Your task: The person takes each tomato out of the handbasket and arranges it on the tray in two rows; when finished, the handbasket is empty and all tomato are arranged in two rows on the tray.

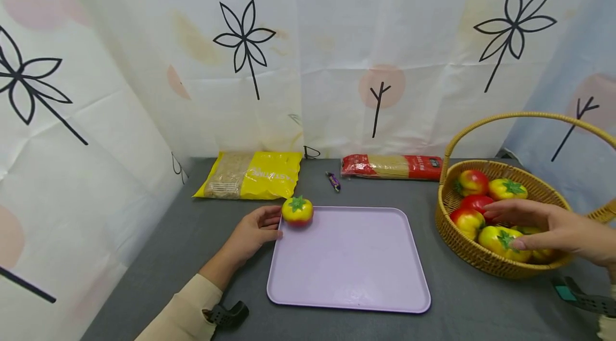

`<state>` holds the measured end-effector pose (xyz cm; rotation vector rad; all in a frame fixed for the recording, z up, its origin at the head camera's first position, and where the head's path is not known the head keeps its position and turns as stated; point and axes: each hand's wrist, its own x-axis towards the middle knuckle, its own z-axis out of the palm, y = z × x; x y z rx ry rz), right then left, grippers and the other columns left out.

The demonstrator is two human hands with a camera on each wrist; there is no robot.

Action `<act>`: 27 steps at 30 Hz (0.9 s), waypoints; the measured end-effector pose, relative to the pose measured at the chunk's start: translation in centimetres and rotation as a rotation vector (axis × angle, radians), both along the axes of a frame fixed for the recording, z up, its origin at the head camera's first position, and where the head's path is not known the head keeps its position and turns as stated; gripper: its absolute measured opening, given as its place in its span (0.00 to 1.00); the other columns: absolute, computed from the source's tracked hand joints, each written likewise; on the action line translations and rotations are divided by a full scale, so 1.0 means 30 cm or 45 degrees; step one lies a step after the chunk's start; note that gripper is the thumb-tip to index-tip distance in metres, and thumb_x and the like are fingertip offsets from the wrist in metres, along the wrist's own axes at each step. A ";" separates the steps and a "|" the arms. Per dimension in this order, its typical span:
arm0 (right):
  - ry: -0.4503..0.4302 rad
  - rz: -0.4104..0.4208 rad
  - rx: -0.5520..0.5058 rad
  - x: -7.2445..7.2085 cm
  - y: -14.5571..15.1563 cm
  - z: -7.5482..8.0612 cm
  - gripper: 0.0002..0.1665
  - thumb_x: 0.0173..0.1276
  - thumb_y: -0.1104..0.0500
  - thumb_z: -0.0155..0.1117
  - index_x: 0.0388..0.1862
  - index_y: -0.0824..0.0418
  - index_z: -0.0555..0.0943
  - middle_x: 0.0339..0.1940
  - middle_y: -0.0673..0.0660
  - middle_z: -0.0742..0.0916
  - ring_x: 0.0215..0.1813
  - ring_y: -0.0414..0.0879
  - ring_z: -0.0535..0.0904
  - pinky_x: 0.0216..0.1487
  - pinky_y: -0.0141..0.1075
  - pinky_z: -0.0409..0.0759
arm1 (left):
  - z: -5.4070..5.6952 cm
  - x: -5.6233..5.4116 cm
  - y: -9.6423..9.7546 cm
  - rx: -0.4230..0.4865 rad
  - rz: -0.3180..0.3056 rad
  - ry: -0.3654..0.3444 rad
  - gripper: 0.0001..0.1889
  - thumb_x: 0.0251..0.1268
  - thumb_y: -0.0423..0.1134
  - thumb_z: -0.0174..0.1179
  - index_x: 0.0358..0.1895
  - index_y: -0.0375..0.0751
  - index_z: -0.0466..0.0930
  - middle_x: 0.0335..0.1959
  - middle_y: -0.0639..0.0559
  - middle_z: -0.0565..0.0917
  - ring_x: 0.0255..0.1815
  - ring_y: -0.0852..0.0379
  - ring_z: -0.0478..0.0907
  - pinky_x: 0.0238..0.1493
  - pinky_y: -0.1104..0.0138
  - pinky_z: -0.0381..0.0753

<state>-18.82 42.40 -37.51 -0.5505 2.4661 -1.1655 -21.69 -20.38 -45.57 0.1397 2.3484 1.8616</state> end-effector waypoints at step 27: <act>0.177 -0.175 0.236 0.036 -0.082 0.054 0.30 0.79 0.60 0.70 0.72 0.72 0.74 0.67 0.73 0.80 0.57 0.48 0.78 0.46 0.32 0.83 | 0.005 0.008 0.000 -0.013 0.005 -0.007 0.35 0.66 0.24 0.74 0.76 0.31 0.74 0.68 0.38 0.81 0.68 0.41 0.79 0.68 0.55 0.80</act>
